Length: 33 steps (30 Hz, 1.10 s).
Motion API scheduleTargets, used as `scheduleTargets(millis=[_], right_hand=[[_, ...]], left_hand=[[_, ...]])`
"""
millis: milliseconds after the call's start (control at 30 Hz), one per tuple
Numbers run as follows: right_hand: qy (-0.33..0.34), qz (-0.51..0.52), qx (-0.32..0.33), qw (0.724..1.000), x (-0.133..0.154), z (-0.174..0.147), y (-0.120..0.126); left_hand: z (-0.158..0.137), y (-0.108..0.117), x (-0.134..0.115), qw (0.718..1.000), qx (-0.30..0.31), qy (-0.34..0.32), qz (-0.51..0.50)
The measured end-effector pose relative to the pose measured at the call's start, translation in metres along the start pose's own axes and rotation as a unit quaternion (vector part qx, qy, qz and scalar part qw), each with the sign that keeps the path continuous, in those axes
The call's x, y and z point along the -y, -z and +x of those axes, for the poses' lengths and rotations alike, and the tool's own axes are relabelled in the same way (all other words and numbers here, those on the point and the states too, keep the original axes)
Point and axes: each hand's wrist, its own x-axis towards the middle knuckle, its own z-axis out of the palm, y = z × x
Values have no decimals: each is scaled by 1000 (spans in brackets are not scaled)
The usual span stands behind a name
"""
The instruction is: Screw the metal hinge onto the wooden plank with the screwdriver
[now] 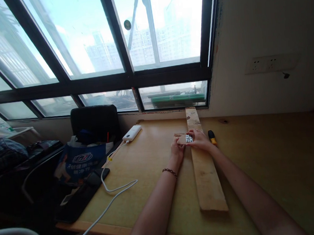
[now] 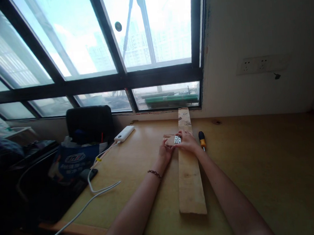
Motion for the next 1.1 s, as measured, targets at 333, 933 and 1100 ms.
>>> scheduleTargets(millis=[333,933,1100], right_hand=[[-9,-4,4,1000,3,-1,2],[5,-12,-9,1000,6,-2,2],[13,-19,-5,1000,4,-2,2]], left_hand=[[-39,-14,-3,772,-58,-397,493],[-28,-11,-3,791,-91,-327,510],[-30,-11,-3,782,-86,-354,505]])
